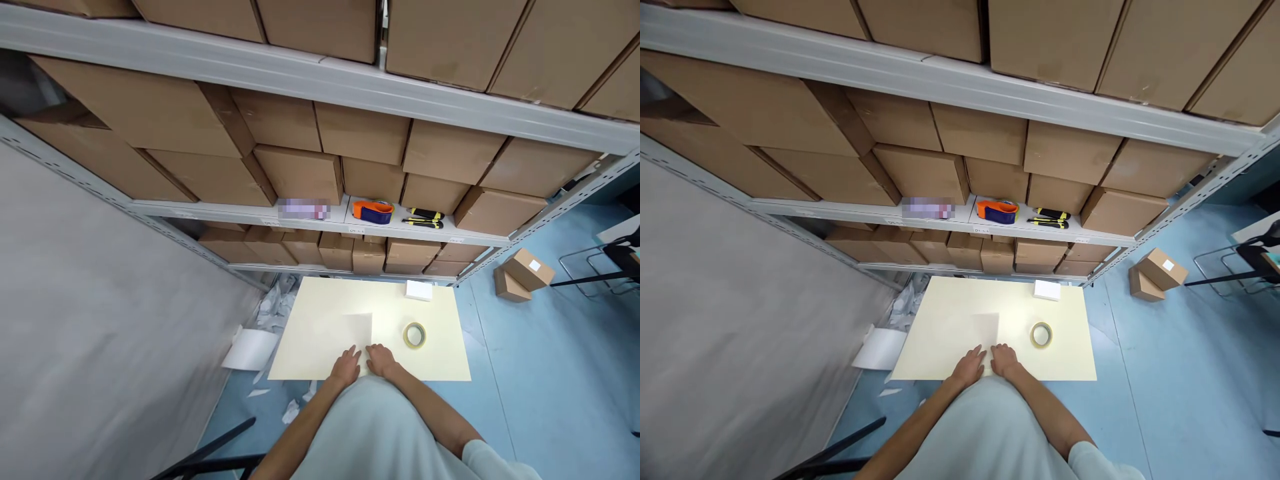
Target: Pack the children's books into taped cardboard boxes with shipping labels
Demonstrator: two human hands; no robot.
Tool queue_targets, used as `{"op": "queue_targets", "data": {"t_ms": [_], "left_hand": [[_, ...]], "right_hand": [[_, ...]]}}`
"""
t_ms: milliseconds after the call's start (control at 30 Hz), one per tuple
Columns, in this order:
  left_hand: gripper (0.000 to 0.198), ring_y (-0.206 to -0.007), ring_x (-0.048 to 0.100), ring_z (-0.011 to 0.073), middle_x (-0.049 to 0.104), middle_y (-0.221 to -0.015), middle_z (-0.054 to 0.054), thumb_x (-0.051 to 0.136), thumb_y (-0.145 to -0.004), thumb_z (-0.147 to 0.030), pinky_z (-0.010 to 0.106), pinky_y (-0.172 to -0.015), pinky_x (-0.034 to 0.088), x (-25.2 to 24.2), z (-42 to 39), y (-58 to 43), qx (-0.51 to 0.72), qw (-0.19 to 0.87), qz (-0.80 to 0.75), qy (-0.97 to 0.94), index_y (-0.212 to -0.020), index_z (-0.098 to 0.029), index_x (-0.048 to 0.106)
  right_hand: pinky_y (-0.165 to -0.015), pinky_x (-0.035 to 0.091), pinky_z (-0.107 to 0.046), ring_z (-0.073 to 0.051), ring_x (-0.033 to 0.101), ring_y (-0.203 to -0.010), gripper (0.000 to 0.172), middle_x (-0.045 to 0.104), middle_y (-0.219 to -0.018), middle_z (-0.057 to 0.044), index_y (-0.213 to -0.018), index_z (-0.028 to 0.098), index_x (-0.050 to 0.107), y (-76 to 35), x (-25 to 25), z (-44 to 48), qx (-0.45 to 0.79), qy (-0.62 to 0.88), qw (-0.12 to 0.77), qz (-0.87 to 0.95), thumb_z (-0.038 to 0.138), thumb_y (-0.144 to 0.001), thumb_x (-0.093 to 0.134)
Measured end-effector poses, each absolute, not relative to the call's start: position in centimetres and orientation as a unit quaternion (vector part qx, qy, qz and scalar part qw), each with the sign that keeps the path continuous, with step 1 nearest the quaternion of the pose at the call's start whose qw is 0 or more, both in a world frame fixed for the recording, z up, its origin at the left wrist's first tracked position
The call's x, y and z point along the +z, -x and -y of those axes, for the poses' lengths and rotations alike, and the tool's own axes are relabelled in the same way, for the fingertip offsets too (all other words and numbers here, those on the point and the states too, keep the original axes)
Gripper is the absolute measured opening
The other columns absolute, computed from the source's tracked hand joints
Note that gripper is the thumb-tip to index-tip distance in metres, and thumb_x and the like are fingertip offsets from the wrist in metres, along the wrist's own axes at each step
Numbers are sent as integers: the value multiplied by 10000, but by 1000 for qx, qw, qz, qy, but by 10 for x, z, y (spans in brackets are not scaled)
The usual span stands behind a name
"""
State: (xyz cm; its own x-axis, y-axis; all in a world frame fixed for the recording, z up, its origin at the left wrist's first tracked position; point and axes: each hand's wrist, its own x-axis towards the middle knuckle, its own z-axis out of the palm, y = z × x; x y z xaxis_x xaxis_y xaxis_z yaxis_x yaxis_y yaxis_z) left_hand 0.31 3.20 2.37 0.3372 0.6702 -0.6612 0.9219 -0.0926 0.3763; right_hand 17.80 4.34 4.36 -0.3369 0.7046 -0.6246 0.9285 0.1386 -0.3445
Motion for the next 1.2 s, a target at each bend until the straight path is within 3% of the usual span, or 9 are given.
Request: {"op": "queue_targets", "data": {"t_ms": [200,367,500,700,800,1033,1200], "left_hand": [[718,-1623,406,304,353,-1786,152,553,-935,-303,443,-1314,343,25,-43,2,-167,419,-543,-709,-1639,-175,501],[788,-1530,537,351,330,-1786,190,650,-874,-326,450,-1255,428,25,-49,1,-186,437,-525,-707,-1634,-173,505],[782,-1455,608,369,343,-1783,184,671,-849,-301,477,-1198,486,26,-50,0,-202,434,-513,-713,-1613,-216,529],[609,-1483,548,387,451,-1701,199,607,-869,-234,548,-1193,474,27,-50,0,-199,404,-510,-733,-1475,-190,644],[552,-1472,536,407,434,-1694,210,615,-850,-227,571,-1181,478,26,-50,0,-199,397,-508,-738,-1393,-171,696],[609,-1540,442,410,400,-1736,144,650,-825,-283,591,-1201,455,23,-51,2,-189,410,-516,-728,-1431,-241,683],[643,-1502,501,392,449,-1706,167,667,-802,-281,558,-1198,470,31,-51,2,-175,424,-522,-719,-1442,-213,679]], "right_hand": [[-1093,531,-469,-342,651,-1352,419,668,-1443,-211,-1391,173,678,-174,48,-42,-329,-572,193,-726,196,-979,608],[-1097,541,-481,-333,669,-1355,421,684,-1434,-206,-1412,197,670,-164,50,-45,-324,-577,202,-722,177,-1006,558],[-1022,589,-488,-345,747,-1251,401,769,-1309,-180,-1352,220,705,-161,49,-45,-341,-576,233,-705,180,-962,624],[-1006,603,-490,-354,761,-1244,409,782,-1308,-191,-1363,208,700,-158,51,-43,-346,-577,253,-695,200,-958,643],[-1030,593,-495,-350,747,-1271,408,770,-1337,-194,-1390,202,683,-154,54,-46,-344,-575,246,-700,230,-989,611],[-1025,589,-506,-354,749,-1268,431,772,-1336,-198,-1401,201,682,-153,56,-51,-356,-571,243,-699,216,-978,606],[-1018,591,-511,-363,760,-1248,427,794,-1300,-174,-1355,229,716,-154,63,-52,-367,-577,243,-688,200,-931,664]]}}
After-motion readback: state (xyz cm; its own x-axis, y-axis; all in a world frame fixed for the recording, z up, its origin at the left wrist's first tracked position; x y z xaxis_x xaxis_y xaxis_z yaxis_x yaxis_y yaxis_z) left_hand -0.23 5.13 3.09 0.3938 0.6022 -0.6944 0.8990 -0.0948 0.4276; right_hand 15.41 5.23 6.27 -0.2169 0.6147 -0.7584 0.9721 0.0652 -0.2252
